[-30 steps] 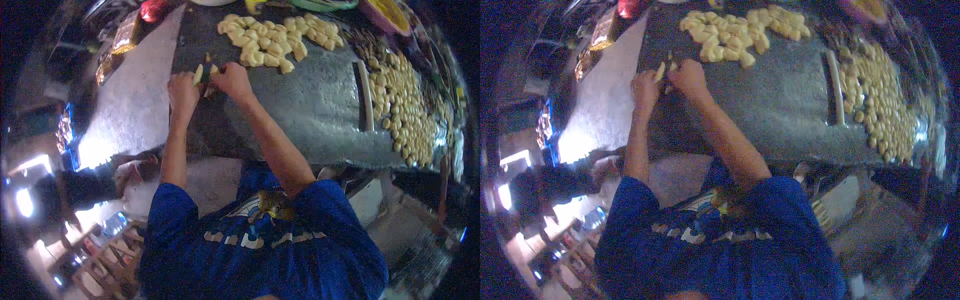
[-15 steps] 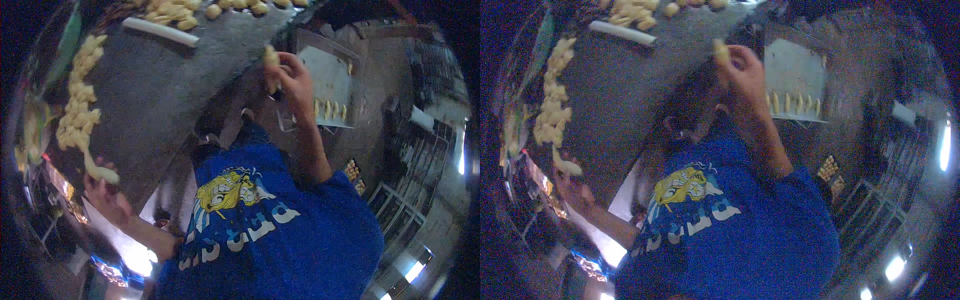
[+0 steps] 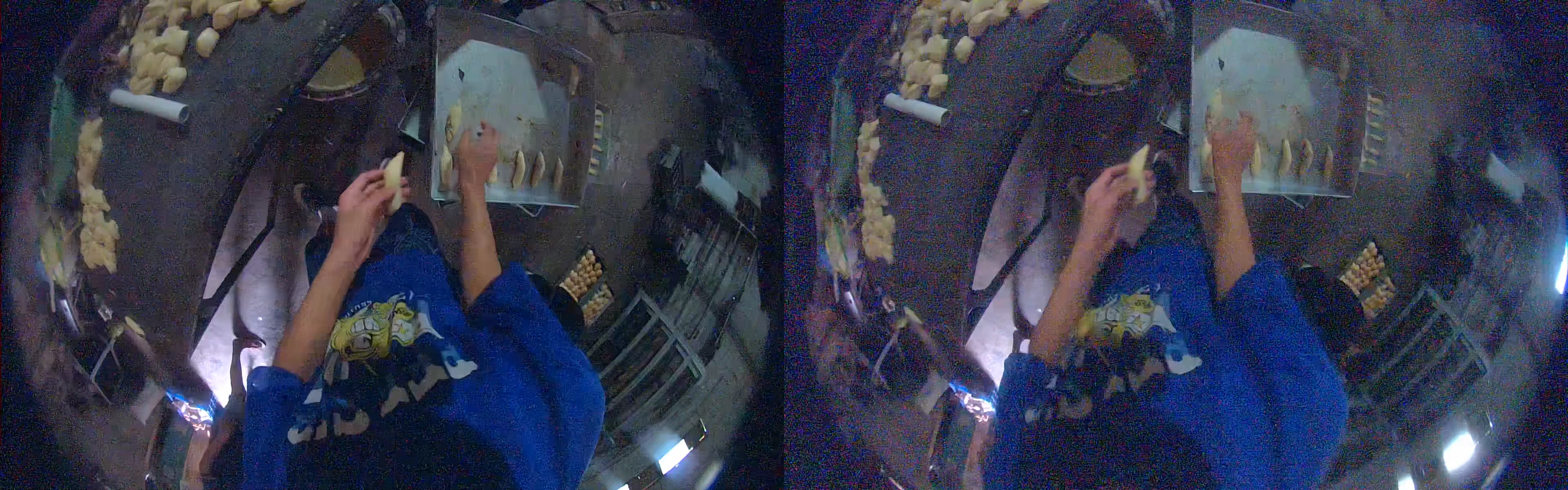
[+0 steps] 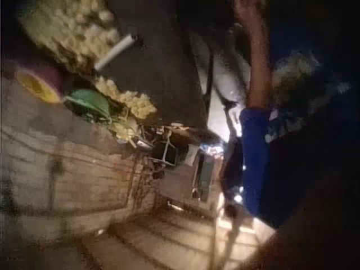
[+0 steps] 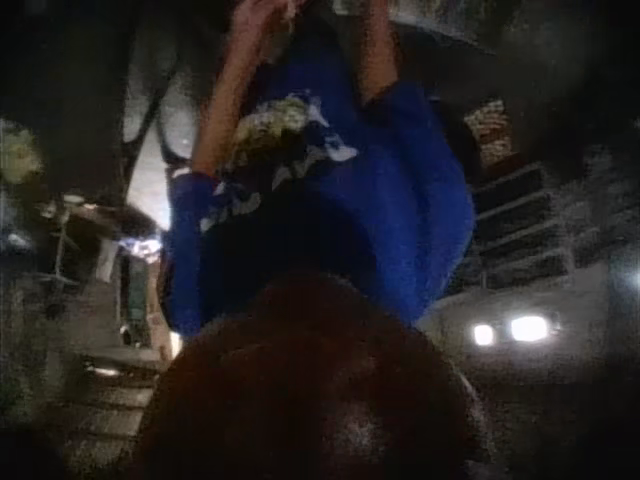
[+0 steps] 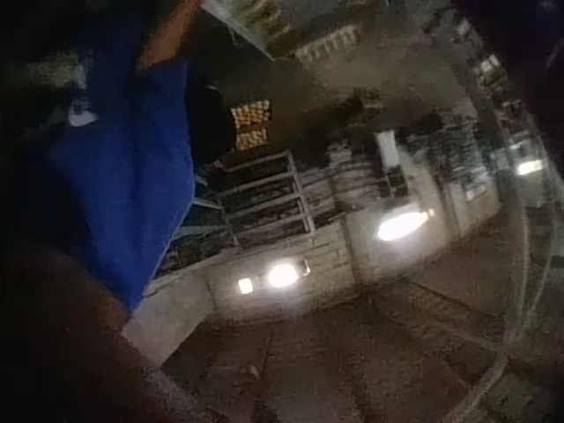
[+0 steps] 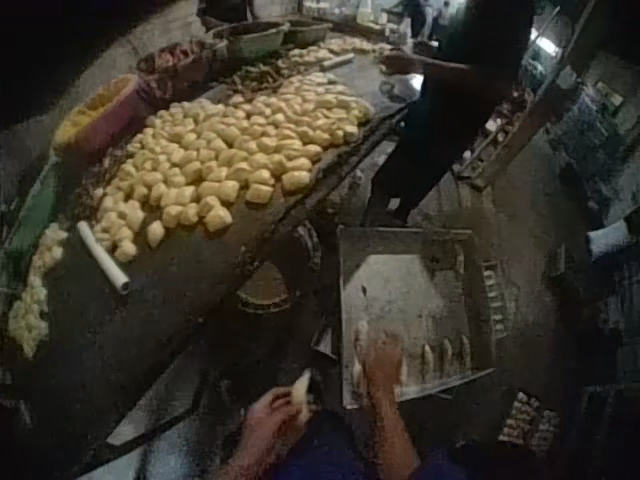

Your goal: Rolling out dough, adding filling, shaping the pastries, and placing them on a metal tray.

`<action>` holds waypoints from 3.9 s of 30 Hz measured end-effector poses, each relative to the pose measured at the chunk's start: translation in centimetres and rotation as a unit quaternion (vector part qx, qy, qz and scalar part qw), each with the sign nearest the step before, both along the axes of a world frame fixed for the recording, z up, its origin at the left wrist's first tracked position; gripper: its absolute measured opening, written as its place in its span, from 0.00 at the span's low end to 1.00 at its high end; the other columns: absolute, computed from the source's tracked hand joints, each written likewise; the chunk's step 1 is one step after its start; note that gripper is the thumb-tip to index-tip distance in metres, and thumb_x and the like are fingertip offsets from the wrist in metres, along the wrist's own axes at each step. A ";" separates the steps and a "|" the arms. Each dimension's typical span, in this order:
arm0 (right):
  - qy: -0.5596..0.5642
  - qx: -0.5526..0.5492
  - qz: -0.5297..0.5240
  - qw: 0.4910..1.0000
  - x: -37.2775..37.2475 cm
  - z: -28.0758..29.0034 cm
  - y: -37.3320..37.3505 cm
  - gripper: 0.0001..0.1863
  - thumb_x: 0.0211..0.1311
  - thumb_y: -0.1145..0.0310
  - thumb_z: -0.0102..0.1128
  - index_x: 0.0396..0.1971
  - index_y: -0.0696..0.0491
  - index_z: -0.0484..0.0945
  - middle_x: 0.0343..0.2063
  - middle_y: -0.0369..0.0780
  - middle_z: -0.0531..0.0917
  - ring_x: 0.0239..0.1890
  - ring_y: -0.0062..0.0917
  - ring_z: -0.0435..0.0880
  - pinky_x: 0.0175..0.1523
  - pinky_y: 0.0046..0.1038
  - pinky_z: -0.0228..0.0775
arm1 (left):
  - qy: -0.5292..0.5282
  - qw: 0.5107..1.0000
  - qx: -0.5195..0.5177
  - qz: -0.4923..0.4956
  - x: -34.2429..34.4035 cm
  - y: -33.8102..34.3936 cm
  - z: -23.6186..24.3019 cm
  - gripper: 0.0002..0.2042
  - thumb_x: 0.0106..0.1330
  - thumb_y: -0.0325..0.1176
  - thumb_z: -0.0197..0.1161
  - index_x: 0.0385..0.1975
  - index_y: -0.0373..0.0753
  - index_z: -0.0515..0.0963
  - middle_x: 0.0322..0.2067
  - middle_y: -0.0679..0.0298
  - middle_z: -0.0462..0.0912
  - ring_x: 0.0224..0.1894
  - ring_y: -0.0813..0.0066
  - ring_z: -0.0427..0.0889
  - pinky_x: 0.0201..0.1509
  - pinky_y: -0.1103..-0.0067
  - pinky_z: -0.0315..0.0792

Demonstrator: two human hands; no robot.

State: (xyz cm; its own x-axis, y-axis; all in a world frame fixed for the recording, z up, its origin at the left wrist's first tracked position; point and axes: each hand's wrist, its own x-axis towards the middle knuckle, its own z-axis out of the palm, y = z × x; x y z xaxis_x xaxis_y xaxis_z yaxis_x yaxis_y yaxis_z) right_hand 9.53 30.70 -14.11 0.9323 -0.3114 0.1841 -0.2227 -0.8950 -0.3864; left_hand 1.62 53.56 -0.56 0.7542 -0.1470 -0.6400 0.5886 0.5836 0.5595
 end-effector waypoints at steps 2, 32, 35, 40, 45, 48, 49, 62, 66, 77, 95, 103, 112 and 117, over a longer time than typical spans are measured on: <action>-0.020 0.022 -0.032 0.999 -2.6 2.8 1.5 0.17 0.57 0.66 0.64 0.45 0.58 0.78 0.42 0.50 0.79 0.45 0.42 0.80 0.51 0.37 0.72 | 0.010 1.000 0.010 0.005 0.7 -0.9 -1.6 0.15 0.67 0.29 0.53 0.51 0.30 0.70 0.45 0.54 0.80 0.45 0.70 0.81 0.50 0.76 0.73; 0.086 0.106 0.034 0.990 -1.1 -3.9 6.0 0.22 0.53 0.62 0.63 0.43 0.64 0.74 0.39 0.55 0.77 0.45 0.49 0.75 0.50 0.45 0.66 | 0.073 0.933 0.350 0.029 -11.0 17.7 -3.9 0.11 0.70 0.30 0.51 0.46 0.35 0.76 0.43 0.62 0.80 0.42 0.76 0.80 0.43 0.82 0.73; 0.101 0.082 0.025 0.991 -1.1 -4.4 4.9 0.20 0.54 0.63 0.61 0.41 0.64 0.75 0.38 0.54 0.78 0.46 0.48 0.75 0.49 0.44 0.65 | 0.075 0.930 0.358 0.036 -12.1 17.9 -4.3 0.11 0.71 0.30 0.50 0.46 0.35 0.76 0.43 0.62 0.80 0.42 0.76 0.81 0.44 0.82 0.73; 0.022 0.090 0.007 0.996 -3.1 0.8 3.9 0.21 0.55 0.63 0.63 0.46 0.60 0.76 0.37 0.50 0.81 0.41 0.44 0.80 0.48 0.40 0.71 | 0.025 0.924 0.379 0.054 -12.7 18.2 -1.1 0.11 0.70 0.30 0.51 0.46 0.34 0.76 0.44 0.61 0.80 0.42 0.75 0.81 0.44 0.82 0.73; 0.006 0.268 0.105 0.958 -3.1 12.5 12.9 0.18 0.65 0.64 0.57 0.50 0.59 0.75 0.42 0.43 0.82 0.43 0.29 0.81 0.51 0.28 0.71 | -0.054 0.827 0.537 0.160 -13.9 24.0 7.2 0.09 0.67 0.25 0.56 0.45 0.33 0.76 0.44 0.60 0.80 0.42 0.75 0.81 0.44 0.79 0.74; 0.013 0.375 0.264 0.889 -3.2 18.3 24.1 0.15 0.65 0.69 0.57 0.50 0.59 0.75 0.42 0.39 0.81 0.43 0.24 0.80 0.51 0.25 0.71 | -0.065 0.644 0.727 0.229 -16.5 31.2 10.9 0.08 0.64 0.24 0.58 0.42 0.33 0.76 0.42 0.58 0.80 0.40 0.72 0.82 0.43 0.76 0.75; 0.058 0.443 0.321 0.835 -3.9 19.7 28.5 0.14 0.63 0.70 0.59 0.47 0.58 0.76 0.41 0.41 0.81 0.44 0.27 0.80 0.52 0.27 0.71 | -0.015 0.647 0.720 0.250 -17.4 33.8 11.4 0.08 0.64 0.24 0.58 0.42 0.33 0.76 0.42 0.58 0.80 0.40 0.72 0.82 0.43 0.76 0.75; 0.177 0.330 0.694 0.615 -16.2 22.2 64.1 0.12 0.58 0.68 0.59 0.40 0.58 0.79 0.35 0.49 0.81 0.41 0.45 0.81 0.47 0.39 0.72 | 0.269 0.389 0.863 0.177 -24.2 56.1 4.3 0.18 0.55 0.39 0.66 0.42 0.35 0.77 0.42 0.49 0.78 0.44 0.51 0.78 0.48 0.64 0.73; 0.188 0.318 0.693 0.618 -16.3 22.2 63.8 0.12 0.60 0.70 0.60 0.42 0.59 0.78 0.36 0.45 0.83 0.37 0.30 0.84 0.43 0.28 0.75 | 0.225 0.489 0.794 0.282 -24.4 56.5 5.8 0.11 0.55 0.35 0.68 0.33 0.36 0.81 0.32 0.56 0.81 0.35 0.61 0.81 0.40 0.66 0.74; 0.274 0.564 0.500 0.597 -10.5 25.5 58.6 0.19 0.60 0.64 0.64 0.47 0.60 0.77 0.42 0.43 0.83 0.43 0.25 0.82 0.49 0.28 0.74 | -0.141 0.796 0.308 0.501 -12.9 42.3 14.2 0.13 0.65 0.28 0.59 0.46 0.28 0.77 0.39 0.61 0.82 0.41 0.75 0.81 0.45 0.79 0.74; -0.018 0.344 0.018 0.939 0.1 16.4 6.1 0.15 0.61 0.66 0.61 0.43 0.61 0.78 0.37 0.41 0.84 0.39 0.24 0.81 0.45 0.27 0.73 | -0.204 0.794 0.527 -0.222 2.3 4.9 4.9 0.25 0.61 0.37 0.61 0.57 0.35 0.69 0.55 0.44 0.71 0.57 0.46 0.71 0.60 0.64 0.66; -0.167 0.083 0.034 0.982 4.0 8.2 -2.0 0.15 0.58 0.66 0.63 0.42 0.59 0.79 0.34 0.47 0.83 0.38 0.38 0.83 0.46 0.34 0.74 | -0.093 0.792 0.529 -0.292 -2.5 7.2 2.2 0.20 0.65 0.37 0.58 0.55 0.36 0.71 0.50 0.48 0.75 0.52 0.55 0.77 0.56 0.68 0.70; 0.035 0.008 -0.031 0.999 -2.6 -2.8 -2.3 0.21 0.53 0.63 0.62 0.43 0.61 0.76 0.40 0.53 0.77 0.45 0.49 0.75 0.52 0.46 0.67 | -0.098 0.762 0.593 -0.243 -5.3 11.4 4.0 0.15 0.66 0.32 0.58 0.51 0.36 0.75 0.45 0.55 0.81 0.49 0.66 0.79 0.54 0.74 0.70; -0.052 -0.029 0.037 0.998 -1.0 -3.4 -2.8 0.19 0.58 0.62 0.58 0.44 0.60 0.76 0.40 0.51 0.78 0.45 0.49 0.74 0.52 0.45 0.66 | -0.007 0.868 0.475 -0.147 -5.4 12.1 2.7 0.14 0.65 0.31 0.59 0.49 0.36 0.76 0.46 0.56 0.80 0.48 0.67 0.80 0.55 0.76 0.70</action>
State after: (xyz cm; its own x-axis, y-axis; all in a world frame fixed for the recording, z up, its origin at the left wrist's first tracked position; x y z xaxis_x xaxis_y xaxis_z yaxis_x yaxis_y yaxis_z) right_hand 8.54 27.95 -17.55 0.9273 -0.2296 0.2958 -0.1177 -0.9286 -0.3519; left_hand -3.81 65.69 2.11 0.7817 0.2547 -0.5693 0.6237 -0.3191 0.7136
